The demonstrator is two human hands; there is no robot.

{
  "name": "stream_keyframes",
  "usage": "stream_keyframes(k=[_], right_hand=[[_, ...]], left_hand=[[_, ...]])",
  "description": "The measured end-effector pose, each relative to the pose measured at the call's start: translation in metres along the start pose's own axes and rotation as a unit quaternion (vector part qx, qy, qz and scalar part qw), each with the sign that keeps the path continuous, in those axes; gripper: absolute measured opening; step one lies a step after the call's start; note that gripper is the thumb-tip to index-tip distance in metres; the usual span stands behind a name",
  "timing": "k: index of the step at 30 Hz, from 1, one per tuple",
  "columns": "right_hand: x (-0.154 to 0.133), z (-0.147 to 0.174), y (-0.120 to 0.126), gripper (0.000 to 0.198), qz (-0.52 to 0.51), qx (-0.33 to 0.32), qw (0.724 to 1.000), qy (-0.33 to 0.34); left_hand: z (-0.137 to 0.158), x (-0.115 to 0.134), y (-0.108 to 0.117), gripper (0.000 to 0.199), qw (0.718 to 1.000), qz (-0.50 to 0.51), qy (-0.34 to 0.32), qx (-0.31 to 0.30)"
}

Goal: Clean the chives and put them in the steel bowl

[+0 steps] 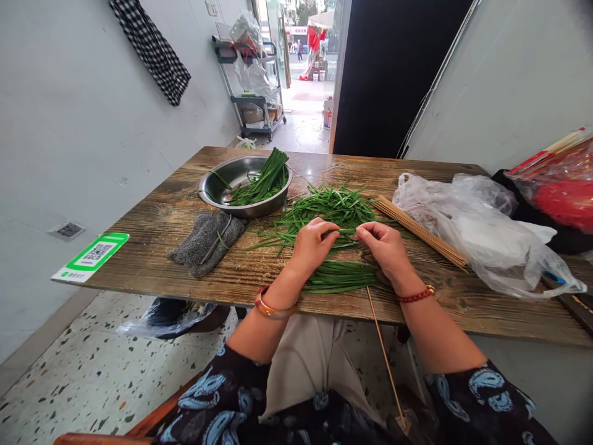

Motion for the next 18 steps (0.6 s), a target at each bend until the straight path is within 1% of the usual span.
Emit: stream_keyframes(k=[5, 8, 13, 18], right_hand=[[0.0015, -0.0010, 0.0003, 0.026, 0.005, 0.000, 1.000, 0.013], [0.0028, -0.0013, 0.0009, 0.026, 0.006, 0.004, 1.000, 0.014], [0.0019, -0.0009, 0.0012, 0.024, 0.012, 0.006, 1.000, 0.011], [-0.0001, -0.0008, 0.0021, 0.024, 0.025, 0.010, 0.999, 0.016]], left_hand=[[0.0006, 0.0022, 0.0001, 0.018, 1.000, 0.008, -0.010, -0.003], [0.0003, 0.0016, -0.0005, 0.012, 1.000, 0.021, -0.012, -0.002], [-0.0009, -0.0017, 0.0000, 0.009, 0.999, 0.039, 0.001, 0.009], [-0.0013, -0.0005, 0.0022, 0.006, 0.999, 0.032, 0.011, 0.010]])
Point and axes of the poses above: each hand's wrist, its own z-axis away from the middle knuckle, its own y-axis out of the back of the hand, x = y × z, the point moved 7 cm from there along -z, towards the middle knuckle, and after that the axes turned 6 degrees about y, right-handed, at the moved point
